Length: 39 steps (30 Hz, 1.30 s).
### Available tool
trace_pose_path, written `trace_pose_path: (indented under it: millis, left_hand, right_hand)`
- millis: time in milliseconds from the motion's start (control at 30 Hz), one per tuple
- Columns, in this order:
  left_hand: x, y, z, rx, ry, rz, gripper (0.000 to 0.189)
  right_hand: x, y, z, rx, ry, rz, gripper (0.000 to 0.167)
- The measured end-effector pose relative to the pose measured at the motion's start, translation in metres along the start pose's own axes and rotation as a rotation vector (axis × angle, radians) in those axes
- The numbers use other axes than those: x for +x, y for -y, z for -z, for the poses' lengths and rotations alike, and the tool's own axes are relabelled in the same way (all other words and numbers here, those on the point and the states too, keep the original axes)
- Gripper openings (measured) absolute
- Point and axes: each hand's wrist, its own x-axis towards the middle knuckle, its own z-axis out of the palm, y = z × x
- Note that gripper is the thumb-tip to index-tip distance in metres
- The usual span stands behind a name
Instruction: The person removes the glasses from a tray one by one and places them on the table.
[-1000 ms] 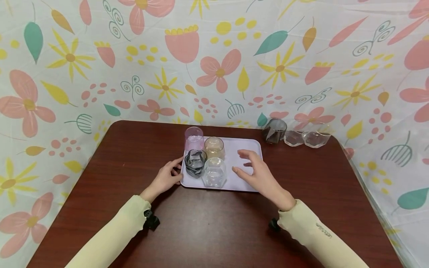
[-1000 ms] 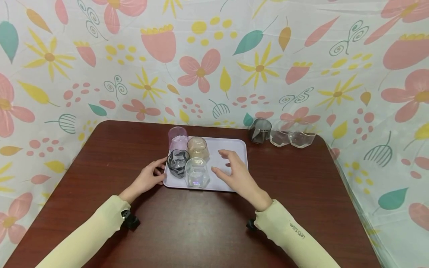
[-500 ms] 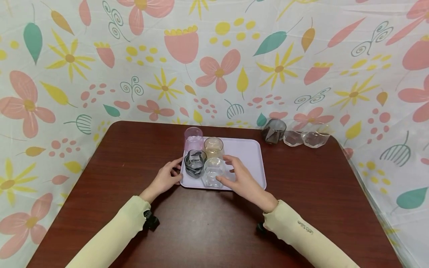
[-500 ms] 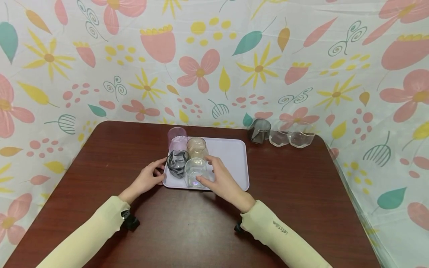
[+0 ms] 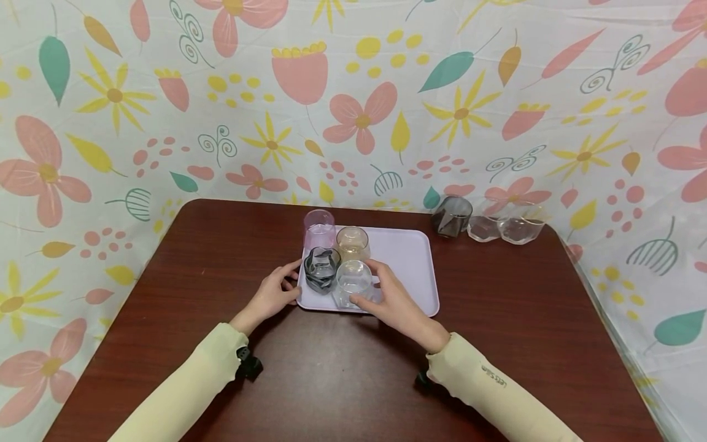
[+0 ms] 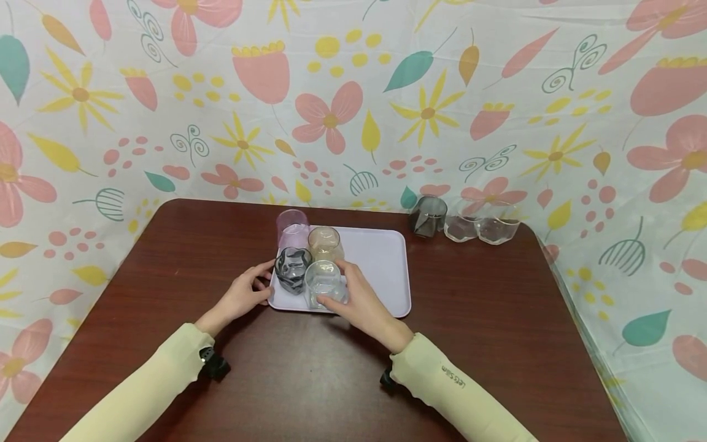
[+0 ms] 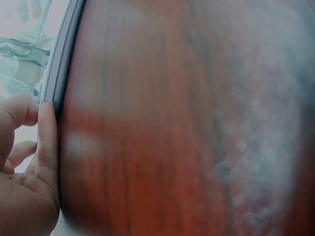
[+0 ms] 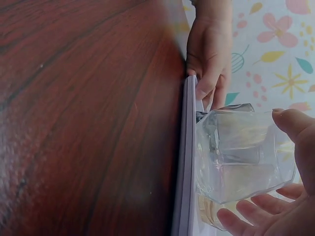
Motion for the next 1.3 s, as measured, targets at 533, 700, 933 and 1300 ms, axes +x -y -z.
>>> trace_pose_path:
  millis: [533, 700, 933, 1300]
  left_hand:
    - [-0.0009, 0.0012, -0.0007, 0.002, -0.004, 0.002, 0.068]
    - [-0.0004, 0.0012, 0.0, 0.0, -0.002, 0.002, 0.068]
    - [0.0007, 0.0013, -0.0003, 0.002, 0.001, 0.003, 0.068]
    - [0.0004, -0.0008, -0.0005, 0.008, -0.002, 0.015, 0.067]
  right_hand:
    - [0.0013, -0.0031, -0.0059, 0.006, -0.014, -0.015, 0.077]
    - [0.0021, -0.0042, -0.0052, 0.016, -0.004, -0.036, 0.076]
    - [0.0003, -0.0057, -0.0041, 0.032, -0.019, -0.031, 0.076]
    - [-0.0058, -0.007, 0.0003, 0.037, -0.046, -0.046, 0.075]
